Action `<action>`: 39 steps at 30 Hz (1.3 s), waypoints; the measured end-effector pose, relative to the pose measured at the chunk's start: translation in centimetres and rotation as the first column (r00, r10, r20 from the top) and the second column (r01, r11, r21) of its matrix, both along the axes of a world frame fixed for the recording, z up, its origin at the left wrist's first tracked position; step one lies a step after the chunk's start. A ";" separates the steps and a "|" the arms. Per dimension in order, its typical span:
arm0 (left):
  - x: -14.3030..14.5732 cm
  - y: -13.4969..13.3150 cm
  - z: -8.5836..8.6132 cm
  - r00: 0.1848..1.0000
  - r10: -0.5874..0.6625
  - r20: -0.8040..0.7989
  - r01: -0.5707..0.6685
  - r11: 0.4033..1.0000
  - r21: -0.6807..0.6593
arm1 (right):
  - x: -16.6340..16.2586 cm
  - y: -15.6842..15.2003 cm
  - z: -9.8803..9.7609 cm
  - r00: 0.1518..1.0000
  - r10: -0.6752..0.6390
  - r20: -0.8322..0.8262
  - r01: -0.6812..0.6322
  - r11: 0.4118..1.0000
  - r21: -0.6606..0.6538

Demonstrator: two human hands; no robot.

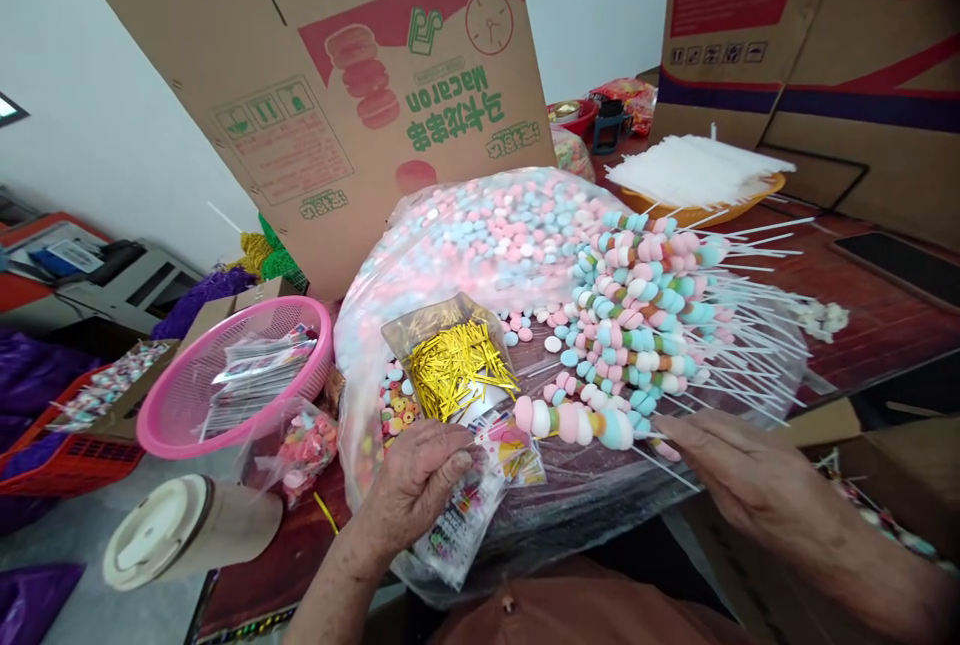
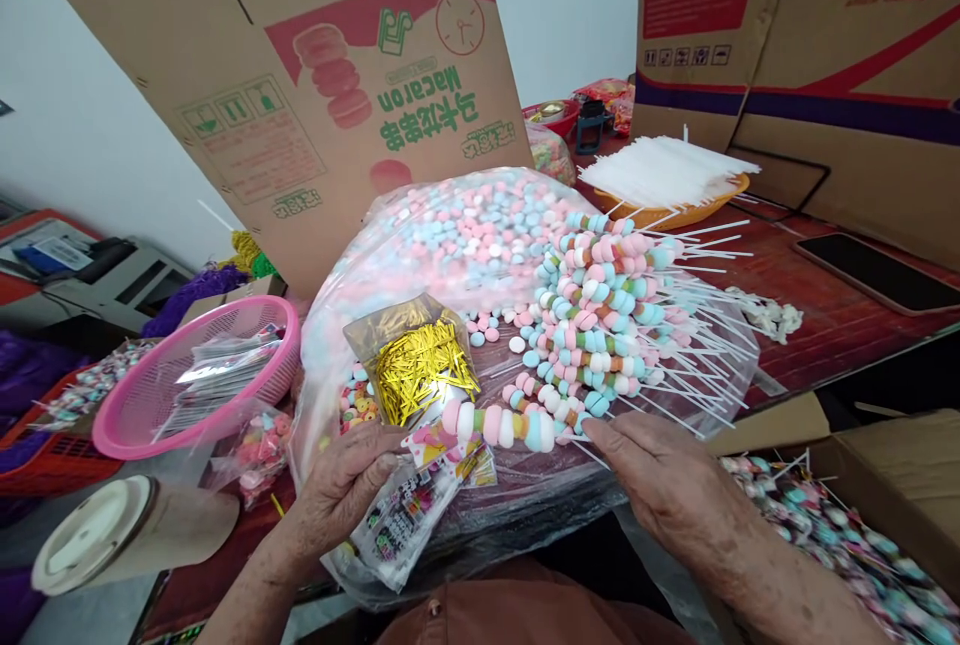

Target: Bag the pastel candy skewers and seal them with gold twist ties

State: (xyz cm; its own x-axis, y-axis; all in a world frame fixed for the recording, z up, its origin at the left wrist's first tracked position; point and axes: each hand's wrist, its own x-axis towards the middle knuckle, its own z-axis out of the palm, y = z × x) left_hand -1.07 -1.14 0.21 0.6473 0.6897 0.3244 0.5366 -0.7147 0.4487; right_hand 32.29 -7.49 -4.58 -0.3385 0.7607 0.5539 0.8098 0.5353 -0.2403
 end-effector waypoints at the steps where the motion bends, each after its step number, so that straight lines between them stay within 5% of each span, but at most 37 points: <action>1: 0.0 0.0 0.1 1.000 0.001 -0.007 -0.001 1.000 -0.010 | 0.1 0.0 -0.2 1.000 0.013 0.012 -0.013 1.000 0.012; 12: 1.8 0.8 1.4 0.966 -0.083 -0.245 0.076 0.996 -0.038 | -0.3 -0.1 -0.1 0.996 0.090 0.020 -0.085 0.984 -0.158; 19: 2.8 1.7 2.1 0.921 0.007 -0.389 0.083 0.973 0.215 | -2.8 0.2 -0.5 0.986 0.138 -0.092 -0.159 0.942 -0.297; 27: 5.5 2.2 0.0 0.760 -0.106 -0.642 0.143 0.990 0.006 | -5.8 0.7 0.0 0.977 0.200 -0.068 -0.209 0.867 -0.452; 31: 5.9 2.2 0.1 0.818 -0.139 -0.559 0.163 0.987 -0.007 | -8.4 1.2 -0.7 0.960 0.097 -0.261 -0.223 0.828 -0.514; 33: 5.0 1.8 0.4 0.955 -0.065 -0.289 0.093 0.992 0.085 | -9.3 1.3 -1.2 0.901 0.027 -0.432 -0.284 0.790 -0.543; 34: 4.3 1.5 0.4 0.998 0.050 -0.043 -0.044 0.989 0.140 | -9.7 1.3 -1.3 0.863 -0.019 -0.504 -0.312 0.765 -0.564; 35: 3.6 1.1 0.3 0.948 0.200 0.249 -0.238 0.963 0.130 | -10.0 1.4 -1.5 0.826 -0.071 -0.559 -0.337 0.734 -0.590; 36: 2.9 0.8 0.1 0.754 0.378 0.538 -0.451 0.892 0.006 | -10.2 1.4 -1.5 0.792 -0.123 -0.598 -0.361 0.695 -0.622; 37: 2.4 0.6 -0.2 0.472 0.526 0.707 -0.551 0.802 -0.228 | -10.5 1.4 -1.5 0.763 -0.168 -0.624 -0.390 0.651 -0.652; 38: 2.0 0.4 -0.4 0.223 0.657 0.720 -0.487 0.715 -0.502 | -10.8 1.4 -1.4 0.739 -0.198 -0.643 -0.428 0.599 -0.677; 39: 1.9 0.4 -0.6 0.062 0.765 0.641 -0.304 0.626 -0.718 | -11.1 1.3 -1.3 0.720 -0.211 -0.661 -0.476 0.543 -0.692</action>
